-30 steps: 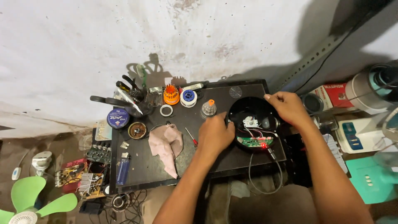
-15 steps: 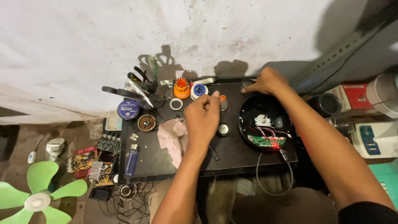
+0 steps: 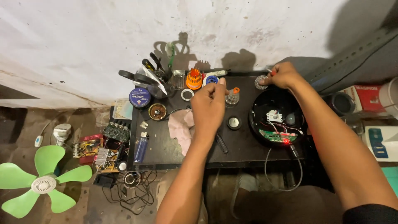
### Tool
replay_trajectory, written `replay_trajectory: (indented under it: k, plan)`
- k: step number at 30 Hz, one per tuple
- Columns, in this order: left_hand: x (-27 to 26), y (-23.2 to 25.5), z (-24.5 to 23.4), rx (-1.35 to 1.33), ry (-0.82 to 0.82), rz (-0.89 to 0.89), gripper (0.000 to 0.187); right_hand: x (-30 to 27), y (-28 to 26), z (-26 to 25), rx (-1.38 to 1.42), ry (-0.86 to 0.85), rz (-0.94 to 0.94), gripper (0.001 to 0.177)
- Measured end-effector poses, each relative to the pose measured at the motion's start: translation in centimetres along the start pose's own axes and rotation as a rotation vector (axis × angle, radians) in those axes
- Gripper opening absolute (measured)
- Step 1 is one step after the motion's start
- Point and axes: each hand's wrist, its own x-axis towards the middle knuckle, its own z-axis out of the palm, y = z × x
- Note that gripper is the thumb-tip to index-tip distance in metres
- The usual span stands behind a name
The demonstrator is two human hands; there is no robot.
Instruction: The person is repairing a small electronic device, likely a fan, using a screwdriver to adjust components on a circuit board. They also use a soldering iron to solder connections and handle various tools and parts on a cluttered workbench.
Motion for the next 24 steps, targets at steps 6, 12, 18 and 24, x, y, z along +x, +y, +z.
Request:
replay_trajectory:
  k: [6, 12, 18, 24]
  plan:
    - [0.5, -2.0, -0.4, 0.289, -0.175, -0.038, 0.027, -5.8, -2.3, -3.1, 0.222, 0.195, -0.05, 0.032]
    - [0.2, -2.0, -0.1, 0.743, -0.429, -0.058, 0.019, -17.4, -7.0, -7.4, 0.411, 0.344, -0.042, 0.016]
    - [-0.5, -3.3, 0.3, 0.753, -0.488, 0.073, 0.016, -28.5, -4.5, -4.2, 0.421, 0.243, -0.284, 0.019]
    - [-1.4, -5.9, 1.6, 0.854, -0.451, 0.151, 0.015, -31.8, -5.3, 4.8, 0.399, 0.09, -0.338, 0.013]
